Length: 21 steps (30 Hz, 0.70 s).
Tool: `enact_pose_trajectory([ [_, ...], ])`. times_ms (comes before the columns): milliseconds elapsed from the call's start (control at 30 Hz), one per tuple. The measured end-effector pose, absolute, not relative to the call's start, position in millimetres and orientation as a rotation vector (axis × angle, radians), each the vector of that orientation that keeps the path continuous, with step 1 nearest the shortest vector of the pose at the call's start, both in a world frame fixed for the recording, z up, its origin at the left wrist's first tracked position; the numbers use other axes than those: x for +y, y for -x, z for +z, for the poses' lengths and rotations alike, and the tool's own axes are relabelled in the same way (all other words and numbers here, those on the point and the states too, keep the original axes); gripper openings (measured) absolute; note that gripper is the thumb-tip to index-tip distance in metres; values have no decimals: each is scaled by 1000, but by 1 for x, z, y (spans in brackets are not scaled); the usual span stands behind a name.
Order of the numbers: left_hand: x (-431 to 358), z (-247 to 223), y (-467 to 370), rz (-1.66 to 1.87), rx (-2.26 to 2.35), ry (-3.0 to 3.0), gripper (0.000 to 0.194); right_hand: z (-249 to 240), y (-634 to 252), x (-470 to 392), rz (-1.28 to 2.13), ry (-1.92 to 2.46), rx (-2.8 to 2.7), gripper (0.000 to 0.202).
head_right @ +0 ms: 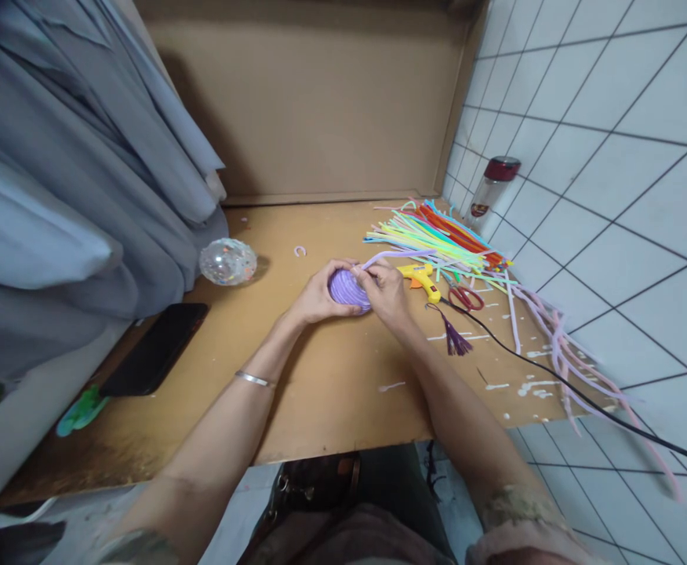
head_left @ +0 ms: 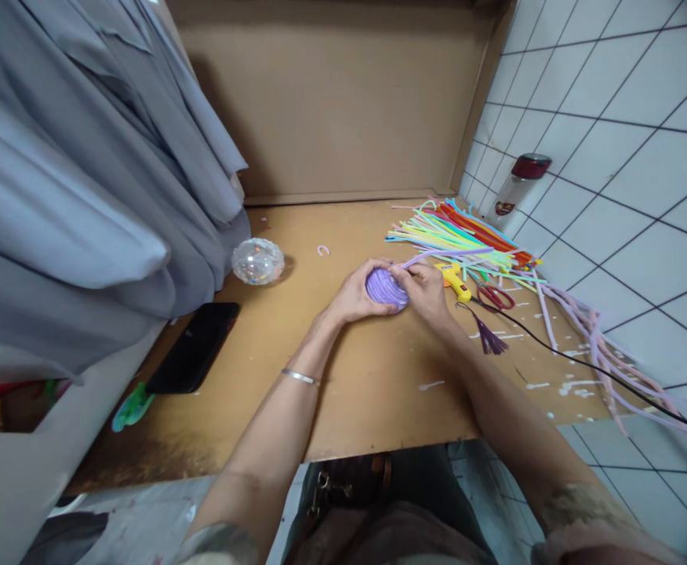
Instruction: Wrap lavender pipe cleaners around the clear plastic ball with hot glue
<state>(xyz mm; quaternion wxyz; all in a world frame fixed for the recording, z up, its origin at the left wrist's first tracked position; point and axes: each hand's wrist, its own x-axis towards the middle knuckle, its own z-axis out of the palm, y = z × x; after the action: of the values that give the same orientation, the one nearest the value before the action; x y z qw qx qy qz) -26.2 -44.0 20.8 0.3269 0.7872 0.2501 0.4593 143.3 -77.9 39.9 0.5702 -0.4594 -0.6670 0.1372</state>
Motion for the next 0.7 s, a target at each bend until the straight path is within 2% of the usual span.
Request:
enact_pose_trajectory([
  [133,-44,20,26,1224,656,-2060,67,40,-142,-79,356,1100,-1574,36],
  [233,-42,16,26,1244,675,-2007,70,42,-139,-82,391,1071,-1593,29],
  [367,-32,3,28,1342,730,-1866,74,42,-150,-79,277,1120,-1699,23],
  [567,-13,-13,37,1418,817,-1692,85,32,-187,-66,-216,1871,-1576,38],
  [700,-7,-17,42,1445,847,-1651,87,29,-198,-64,-269,2314,-1511,56],
])
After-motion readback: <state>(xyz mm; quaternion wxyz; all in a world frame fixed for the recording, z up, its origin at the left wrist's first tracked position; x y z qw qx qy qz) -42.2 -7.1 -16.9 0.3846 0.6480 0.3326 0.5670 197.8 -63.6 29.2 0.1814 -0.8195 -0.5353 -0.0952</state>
